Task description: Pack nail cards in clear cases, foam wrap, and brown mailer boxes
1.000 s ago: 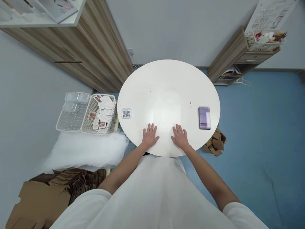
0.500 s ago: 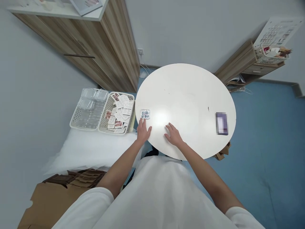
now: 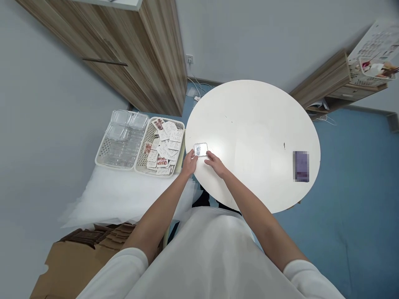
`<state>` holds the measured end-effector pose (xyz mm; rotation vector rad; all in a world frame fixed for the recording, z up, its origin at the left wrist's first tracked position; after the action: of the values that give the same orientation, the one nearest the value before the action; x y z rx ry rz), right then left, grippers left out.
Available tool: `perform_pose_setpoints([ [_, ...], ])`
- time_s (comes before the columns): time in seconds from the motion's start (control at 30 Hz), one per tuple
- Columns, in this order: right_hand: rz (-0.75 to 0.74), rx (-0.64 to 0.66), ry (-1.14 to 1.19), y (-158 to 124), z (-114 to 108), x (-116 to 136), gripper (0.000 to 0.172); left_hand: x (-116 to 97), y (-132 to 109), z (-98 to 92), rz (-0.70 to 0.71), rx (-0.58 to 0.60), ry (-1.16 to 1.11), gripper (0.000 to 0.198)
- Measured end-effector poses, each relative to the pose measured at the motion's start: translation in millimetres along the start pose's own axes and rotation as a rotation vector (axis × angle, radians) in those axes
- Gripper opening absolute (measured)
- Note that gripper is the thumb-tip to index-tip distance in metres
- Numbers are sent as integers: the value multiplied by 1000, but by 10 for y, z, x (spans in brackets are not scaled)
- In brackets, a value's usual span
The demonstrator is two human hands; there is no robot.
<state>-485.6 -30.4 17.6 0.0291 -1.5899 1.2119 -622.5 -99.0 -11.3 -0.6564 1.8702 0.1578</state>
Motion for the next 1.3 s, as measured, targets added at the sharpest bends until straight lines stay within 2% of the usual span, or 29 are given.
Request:
perform_pose_setpoints([
  [0.2,-8,-72,114,-122,-198,-133,61,-88,-126,179,-8,19,-64,50],
  [0.37,-30,-180,162,-348,-511,-309,58,-323,-281,463,55,39,-106,49],
  [0.47,-62,-237,139,-586,-748,-419,55,-477,-435,727,126,74,-93,49],
  [0.63,-75,-330,53,-1075,-1256,-680,51,-666,-793,1297,183,185,-94,48],
  [0.77,-87,-327,41,-1346,-1684,-968,50,-810,-1053,1713,204,258,-105,48],
  [0.87,-86,-299,49,-1436,-1918,-1155,50,-874,-1169,1921,186,274,-84,46],
  [1.0,-80,-238,28,-1477,-2037,-1254,48,-887,-1246,2047,148,247,-49,46],
  [1.2,-100,-164,-115,-1465,-2030,-1228,47,-830,-1292,2109,112,204,23,49],
  [1.3,-115,-170,-191,-1447,-2023,-1218,45,-813,-1284,2129,123,232,64,50],
])
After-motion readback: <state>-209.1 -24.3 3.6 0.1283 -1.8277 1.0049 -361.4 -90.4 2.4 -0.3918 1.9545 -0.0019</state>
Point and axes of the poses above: each hand's wrist, its own y-axis towards the middle knuckle, its own z-axis out of the palm, x = y × z, the point moved 5 cm from there along y, towards the middle knuckle, and after that the axes turned 11 degrees about z, right-handed, at the moved point
